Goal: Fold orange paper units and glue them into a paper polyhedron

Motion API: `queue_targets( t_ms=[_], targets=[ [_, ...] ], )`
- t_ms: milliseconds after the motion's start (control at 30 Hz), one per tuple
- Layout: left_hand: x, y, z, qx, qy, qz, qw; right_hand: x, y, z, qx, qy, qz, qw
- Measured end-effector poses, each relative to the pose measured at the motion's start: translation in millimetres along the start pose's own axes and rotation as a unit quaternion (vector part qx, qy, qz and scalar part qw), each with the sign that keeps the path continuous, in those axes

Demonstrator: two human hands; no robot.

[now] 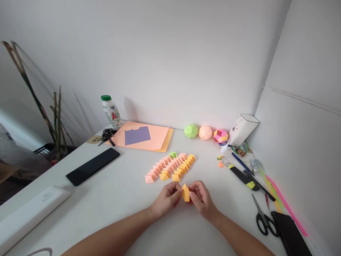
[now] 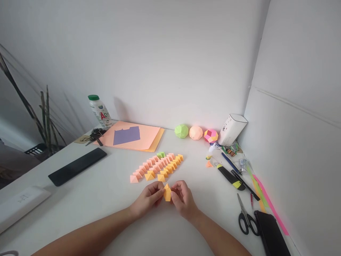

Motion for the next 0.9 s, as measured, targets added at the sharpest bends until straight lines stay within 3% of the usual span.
queue_targets(
  t_ms=[433,900],
  targets=[
    [2.7,-0.6,-3.4,0.007,-0.03,0.028,0.999,-1.0,7.5,-4.4,-0.207,-0.025,0.199,0.958],
    [2.1,-1.8,-4.8,-0.007,0.002,0.005,1.0,3.1,6.0,4.2,-0.169,-0.072,0.226,0.957]
  ],
)
Point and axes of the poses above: each hand's wrist, its own x-axis towards the middle knuckle, its own z-axis out of the back of the hand, y = z × x, the point moved 5 cm from there along x, towards the middle knuckle, and after that the axes turned 13 degrees about -z, right-handed, at the moved point
